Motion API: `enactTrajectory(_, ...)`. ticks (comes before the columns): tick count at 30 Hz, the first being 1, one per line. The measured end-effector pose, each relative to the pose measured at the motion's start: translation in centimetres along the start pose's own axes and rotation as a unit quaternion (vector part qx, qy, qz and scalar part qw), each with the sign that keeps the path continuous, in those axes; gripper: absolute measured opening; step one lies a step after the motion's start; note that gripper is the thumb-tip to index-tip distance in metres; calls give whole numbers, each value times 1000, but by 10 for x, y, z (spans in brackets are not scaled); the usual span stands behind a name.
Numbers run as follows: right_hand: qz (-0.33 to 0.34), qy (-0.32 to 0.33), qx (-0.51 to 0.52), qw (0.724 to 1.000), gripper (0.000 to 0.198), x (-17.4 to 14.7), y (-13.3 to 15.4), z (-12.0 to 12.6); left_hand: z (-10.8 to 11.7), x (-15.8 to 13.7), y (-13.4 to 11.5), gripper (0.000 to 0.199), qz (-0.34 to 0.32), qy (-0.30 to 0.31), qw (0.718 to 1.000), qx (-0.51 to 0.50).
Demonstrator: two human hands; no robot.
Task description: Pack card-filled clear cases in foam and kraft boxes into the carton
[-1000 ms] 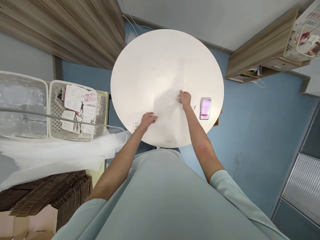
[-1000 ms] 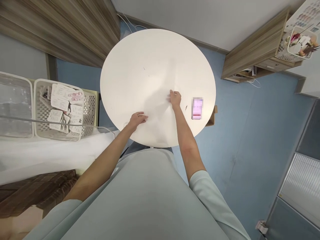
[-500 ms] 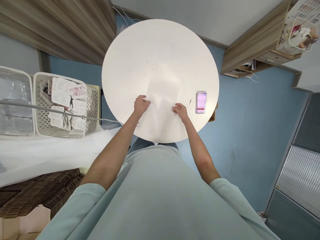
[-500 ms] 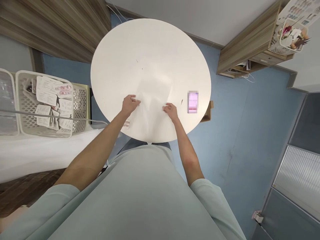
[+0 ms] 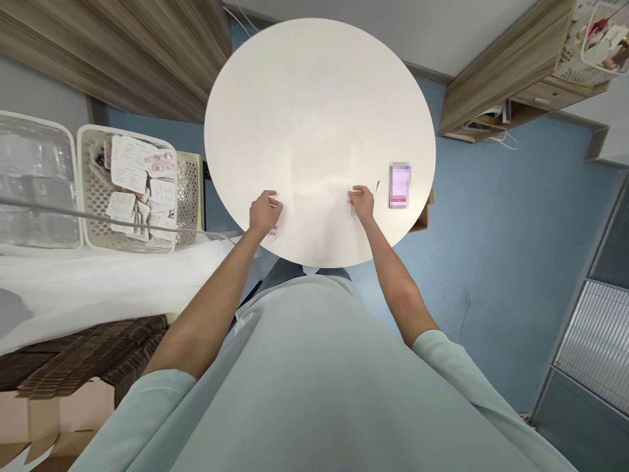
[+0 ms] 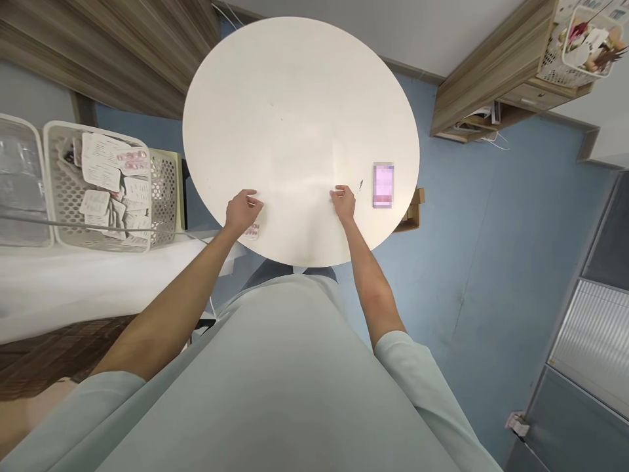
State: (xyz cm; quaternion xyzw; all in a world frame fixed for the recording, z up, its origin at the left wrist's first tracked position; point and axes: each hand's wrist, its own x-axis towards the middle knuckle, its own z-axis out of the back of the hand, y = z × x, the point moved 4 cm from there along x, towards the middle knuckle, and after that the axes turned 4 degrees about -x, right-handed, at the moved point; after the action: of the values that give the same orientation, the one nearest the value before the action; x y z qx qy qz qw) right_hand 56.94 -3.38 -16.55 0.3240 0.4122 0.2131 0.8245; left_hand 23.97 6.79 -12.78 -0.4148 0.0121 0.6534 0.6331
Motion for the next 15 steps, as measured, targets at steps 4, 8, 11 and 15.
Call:
enactTrajectory(4,6,-10,-54,998,20,4,-3,1,12,-30,31,55,-78,15,993,89)
enactTrajectory(8,16,-20,-98,995,30,-5,-8,2,10,-57,56,81,-166,69,969,170)
enactTrajectory(11,19,-26,-117,993,41,-22,-16,4,6,-66,68,81,-199,105,950,215)
enactTrajectory(15,26,-39,-133,990,57,-58,-35,2,4,-65,73,78,-219,105,940,240)
